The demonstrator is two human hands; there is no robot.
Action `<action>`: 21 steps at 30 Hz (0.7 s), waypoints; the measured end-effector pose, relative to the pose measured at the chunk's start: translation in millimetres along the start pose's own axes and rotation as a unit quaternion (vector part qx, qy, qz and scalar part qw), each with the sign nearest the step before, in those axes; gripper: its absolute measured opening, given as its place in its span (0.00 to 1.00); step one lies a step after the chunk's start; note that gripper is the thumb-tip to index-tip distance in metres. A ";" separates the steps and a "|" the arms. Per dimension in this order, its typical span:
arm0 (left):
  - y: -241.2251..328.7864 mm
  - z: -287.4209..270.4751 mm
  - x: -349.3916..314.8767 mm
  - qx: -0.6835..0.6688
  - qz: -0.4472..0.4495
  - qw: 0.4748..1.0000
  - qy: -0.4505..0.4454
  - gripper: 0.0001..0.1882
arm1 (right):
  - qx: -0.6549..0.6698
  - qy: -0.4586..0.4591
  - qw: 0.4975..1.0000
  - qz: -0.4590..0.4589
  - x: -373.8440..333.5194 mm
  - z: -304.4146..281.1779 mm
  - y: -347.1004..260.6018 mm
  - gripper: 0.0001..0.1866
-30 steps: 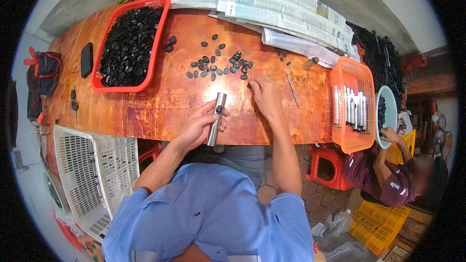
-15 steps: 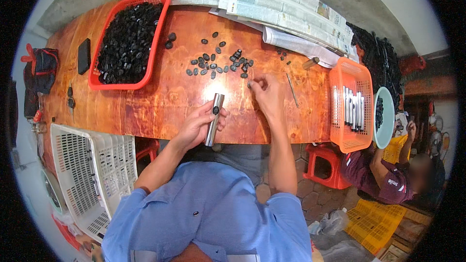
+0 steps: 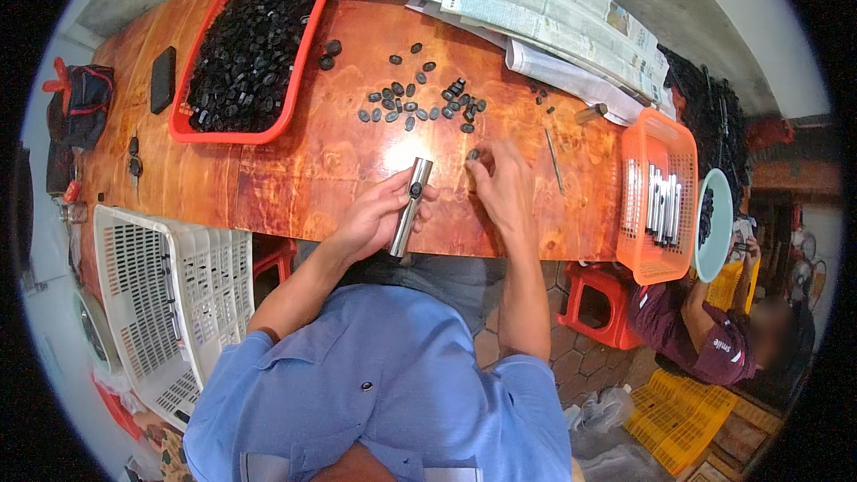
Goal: The person repeatedly picks small black oval pieces from a red basket and inserts them into cylindrical metal tubes on a wooden table. After each insertion, the person places the assembled tube into a white plastic basket. The process is repeated continuously throughout the clip.
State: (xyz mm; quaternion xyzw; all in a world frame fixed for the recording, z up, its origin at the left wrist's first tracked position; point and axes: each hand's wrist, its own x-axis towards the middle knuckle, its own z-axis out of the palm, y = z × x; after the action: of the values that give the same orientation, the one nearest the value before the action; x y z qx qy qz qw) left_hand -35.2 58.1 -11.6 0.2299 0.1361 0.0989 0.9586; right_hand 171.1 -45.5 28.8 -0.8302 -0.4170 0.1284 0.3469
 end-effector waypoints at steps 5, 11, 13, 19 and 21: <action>-1.1 2.0 -0.1 -0.016 0.016 1.000 -0.016 0.28 | 0.087 -0.031 0.992 -0.083 -30.8 -4.9 -44.0 0.12; -5.4 7.8 3.1 -0.021 0.028 0.999 0.008 0.27 | 0.058 -0.011 0.988 -0.146 -47.6 11.2 -49.5 0.12; -1.4 18.9 2.0 -0.018 0.029 0.999 0.025 0.27 | 0.023 0.009 0.983 -0.182 -47.9 13.9 -50.6 0.12; -5.2 16.3 0.9 0.006 0.042 0.999 0.029 0.26 | -0.064 0.052 0.965 -0.250 -50.8 16.8 -52.5 0.13; -6.4 16.3 0.2 0.022 0.044 0.998 0.039 0.25 | -0.074 0.065 0.960 -0.262 -53.8 20.4 -50.5 0.14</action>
State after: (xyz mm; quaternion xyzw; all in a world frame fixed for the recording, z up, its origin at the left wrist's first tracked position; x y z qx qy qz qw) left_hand -29.2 45.8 -0.6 0.2530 0.1648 0.1471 0.9419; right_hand 97.1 -57.3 44.4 -0.7221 -0.6047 -0.0521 0.3320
